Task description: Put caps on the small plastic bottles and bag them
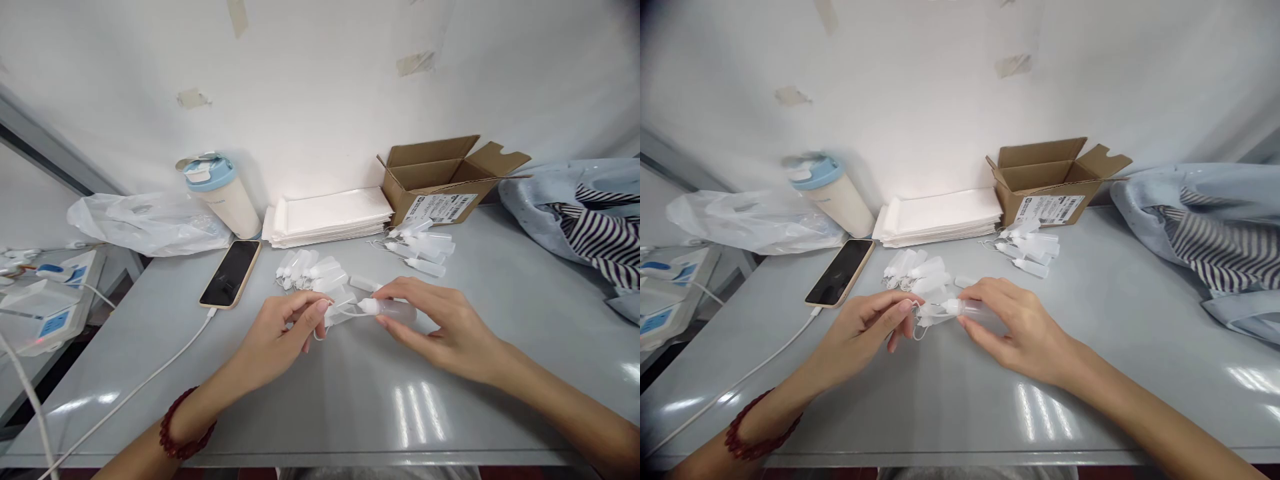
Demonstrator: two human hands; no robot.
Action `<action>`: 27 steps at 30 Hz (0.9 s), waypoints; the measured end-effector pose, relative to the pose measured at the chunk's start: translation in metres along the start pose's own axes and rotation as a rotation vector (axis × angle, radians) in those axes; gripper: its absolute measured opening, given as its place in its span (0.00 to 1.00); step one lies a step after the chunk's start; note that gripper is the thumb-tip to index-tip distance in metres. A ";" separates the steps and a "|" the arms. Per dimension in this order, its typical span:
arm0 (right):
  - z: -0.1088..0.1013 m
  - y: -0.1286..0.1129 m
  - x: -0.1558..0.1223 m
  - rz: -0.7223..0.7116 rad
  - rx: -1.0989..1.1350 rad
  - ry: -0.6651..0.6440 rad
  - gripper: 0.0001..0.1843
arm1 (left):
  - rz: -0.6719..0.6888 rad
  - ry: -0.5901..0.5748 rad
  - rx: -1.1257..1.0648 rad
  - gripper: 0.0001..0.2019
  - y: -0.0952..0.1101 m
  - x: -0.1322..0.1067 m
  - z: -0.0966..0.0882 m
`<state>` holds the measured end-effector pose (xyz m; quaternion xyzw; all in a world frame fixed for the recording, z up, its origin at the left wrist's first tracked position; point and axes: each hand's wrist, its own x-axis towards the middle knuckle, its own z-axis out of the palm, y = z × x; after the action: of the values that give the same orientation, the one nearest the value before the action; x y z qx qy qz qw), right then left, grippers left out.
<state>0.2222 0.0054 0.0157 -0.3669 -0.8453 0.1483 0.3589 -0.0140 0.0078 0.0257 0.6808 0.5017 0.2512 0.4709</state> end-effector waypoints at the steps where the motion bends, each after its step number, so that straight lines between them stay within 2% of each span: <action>1: 0.000 0.000 0.000 -0.021 -0.002 0.003 0.10 | -0.002 -0.016 -0.014 0.15 0.001 0.000 -0.001; 14: 0.007 -0.004 -0.002 -0.167 -0.023 -0.033 0.11 | 0.026 -0.154 -0.062 0.12 0.005 -0.005 0.004; 27: 0.007 -0.004 -0.002 -0.199 -0.029 -0.012 0.11 | 0.034 -0.127 -0.068 0.12 0.003 -0.006 0.003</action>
<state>0.2158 0.0019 0.0116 -0.2854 -0.8818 0.1018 0.3614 -0.0125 0.0006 0.0280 0.6875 0.4502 0.2324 0.5202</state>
